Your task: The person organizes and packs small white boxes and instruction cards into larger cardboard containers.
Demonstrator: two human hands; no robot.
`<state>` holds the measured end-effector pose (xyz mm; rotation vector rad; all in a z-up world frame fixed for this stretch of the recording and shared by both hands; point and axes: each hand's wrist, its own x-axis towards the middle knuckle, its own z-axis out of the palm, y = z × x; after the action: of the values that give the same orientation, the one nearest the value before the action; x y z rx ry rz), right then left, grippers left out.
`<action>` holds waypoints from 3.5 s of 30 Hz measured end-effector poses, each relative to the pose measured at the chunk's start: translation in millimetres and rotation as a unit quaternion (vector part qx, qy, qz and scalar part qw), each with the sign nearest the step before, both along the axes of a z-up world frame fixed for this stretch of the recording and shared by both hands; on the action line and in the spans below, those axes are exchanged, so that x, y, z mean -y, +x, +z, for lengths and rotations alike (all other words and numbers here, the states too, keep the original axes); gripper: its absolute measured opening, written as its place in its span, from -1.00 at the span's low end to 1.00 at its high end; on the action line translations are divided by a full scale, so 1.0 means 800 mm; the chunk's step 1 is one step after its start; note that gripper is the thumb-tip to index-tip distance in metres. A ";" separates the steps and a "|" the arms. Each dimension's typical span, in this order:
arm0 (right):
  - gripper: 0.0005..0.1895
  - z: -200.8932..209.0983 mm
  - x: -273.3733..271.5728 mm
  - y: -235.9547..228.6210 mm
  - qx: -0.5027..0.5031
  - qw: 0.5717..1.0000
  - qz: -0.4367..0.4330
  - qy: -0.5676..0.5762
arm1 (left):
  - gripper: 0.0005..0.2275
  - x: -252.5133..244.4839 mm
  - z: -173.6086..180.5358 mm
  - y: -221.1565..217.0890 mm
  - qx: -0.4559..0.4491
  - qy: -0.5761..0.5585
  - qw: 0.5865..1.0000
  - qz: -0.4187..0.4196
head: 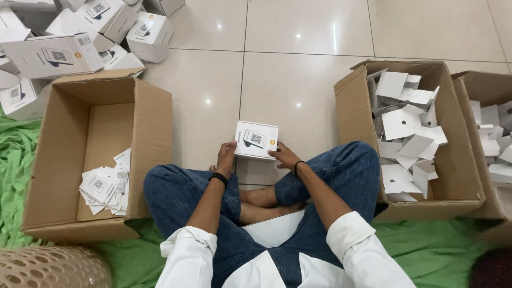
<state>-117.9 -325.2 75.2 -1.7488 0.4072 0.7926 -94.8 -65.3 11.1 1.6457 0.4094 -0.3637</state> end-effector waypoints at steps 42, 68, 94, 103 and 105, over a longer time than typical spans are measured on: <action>-0.27 0.012 0.011 0.020 0.162 0.961 -0.224 0.008 | -0.58 0.032 0.163 -0.037 -0.009 -0.412 0.906 0.099; -0.69 0.046 -0.034 -0.011 0.292 0.841 0.268 -0.368 | -0.60 0.124 0.192 -0.039 -0.053 -0.493 0.867 0.047; -0.49 0.105 -0.005 -0.004 0.184 0.870 0.294 -0.352 | -0.70 0.052 0.126 0.007 0.256 0.250 0.928 -0.105; -0.20 0.076 -0.020 0.004 0.205 0.895 0.195 -0.344 | -0.63 0.047 0.057 -0.030 0.207 0.318 0.913 -0.150; -0.17 0.069 -0.021 0.004 0.203 0.897 0.194 -0.341 | -0.59 0.053 0.068 -0.034 0.201 0.319 0.915 -0.145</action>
<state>-114.5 -308.8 130.6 -2.6487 0.0344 0.5553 -121.7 -108.0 65.1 2.3727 -0.0483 -0.0946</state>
